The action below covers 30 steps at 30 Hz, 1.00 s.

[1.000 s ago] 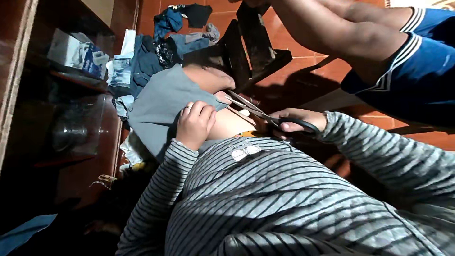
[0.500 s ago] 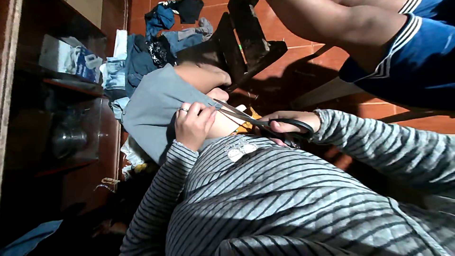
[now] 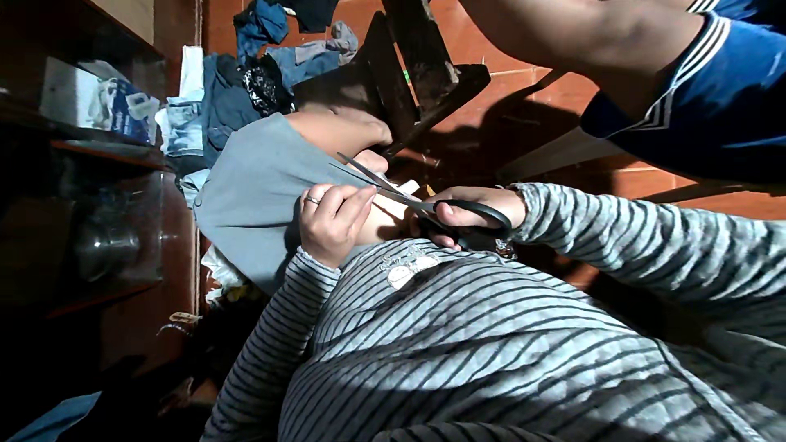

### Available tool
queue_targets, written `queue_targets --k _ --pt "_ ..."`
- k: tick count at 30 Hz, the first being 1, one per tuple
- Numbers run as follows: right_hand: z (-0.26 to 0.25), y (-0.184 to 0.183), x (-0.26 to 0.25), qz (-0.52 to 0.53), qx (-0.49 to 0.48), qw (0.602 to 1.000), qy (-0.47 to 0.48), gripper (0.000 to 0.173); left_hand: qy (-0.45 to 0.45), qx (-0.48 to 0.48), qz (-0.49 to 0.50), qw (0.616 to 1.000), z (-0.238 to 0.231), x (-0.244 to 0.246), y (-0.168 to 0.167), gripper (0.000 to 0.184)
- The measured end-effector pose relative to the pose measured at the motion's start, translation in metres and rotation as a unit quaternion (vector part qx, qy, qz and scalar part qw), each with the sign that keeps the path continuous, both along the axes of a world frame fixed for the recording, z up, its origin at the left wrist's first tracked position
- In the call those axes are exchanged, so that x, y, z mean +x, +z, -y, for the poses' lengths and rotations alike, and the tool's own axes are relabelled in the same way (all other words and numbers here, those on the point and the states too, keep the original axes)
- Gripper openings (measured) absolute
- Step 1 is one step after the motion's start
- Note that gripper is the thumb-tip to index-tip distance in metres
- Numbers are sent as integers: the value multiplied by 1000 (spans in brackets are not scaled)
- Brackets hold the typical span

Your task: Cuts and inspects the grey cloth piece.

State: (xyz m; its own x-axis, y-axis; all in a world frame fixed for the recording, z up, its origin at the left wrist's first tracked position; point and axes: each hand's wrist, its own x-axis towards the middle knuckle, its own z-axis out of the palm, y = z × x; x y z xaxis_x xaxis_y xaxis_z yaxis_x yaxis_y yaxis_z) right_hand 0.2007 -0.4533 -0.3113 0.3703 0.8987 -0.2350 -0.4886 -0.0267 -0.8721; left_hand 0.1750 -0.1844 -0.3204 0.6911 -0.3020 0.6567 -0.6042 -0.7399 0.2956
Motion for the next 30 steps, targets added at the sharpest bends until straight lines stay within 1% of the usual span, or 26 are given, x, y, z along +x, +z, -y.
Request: queue_targets --k 4,10,13,19,23,25,28,30 --pt "-2 -4 -7 -29 18 999 -33 61 -1 -10 0 1000 2 1 -2 12" --pt "-3 0 -19 -73 -7 993 -95 49 0 -20 -11 1000 3 -1 -2 13" --pt "-3 1 -18 -63 0 994 -86 44 -5 -29 -2 1000 3 -2 -4 13" --pt "-4 0 -4 -42 4 998 -54 57 -12 -44 9 999 4 -3 -5 12" --pt "-11 1 4 -23 -11 999 -48 53 -19 -52 10 998 4 -4 -5 12" --pt "-15 -1 6 -14 -12 998 -60 53 -22 -54 13 998 4 -4 -6 12" --pt "-19 2 17 -13 -26 999 -46 54 -24 -56 9 998 3 -4 -6 12" --pt "-22 1 16 -16 -23 998 -52 54 -26 -58 6 998 3 -4 -6 12"
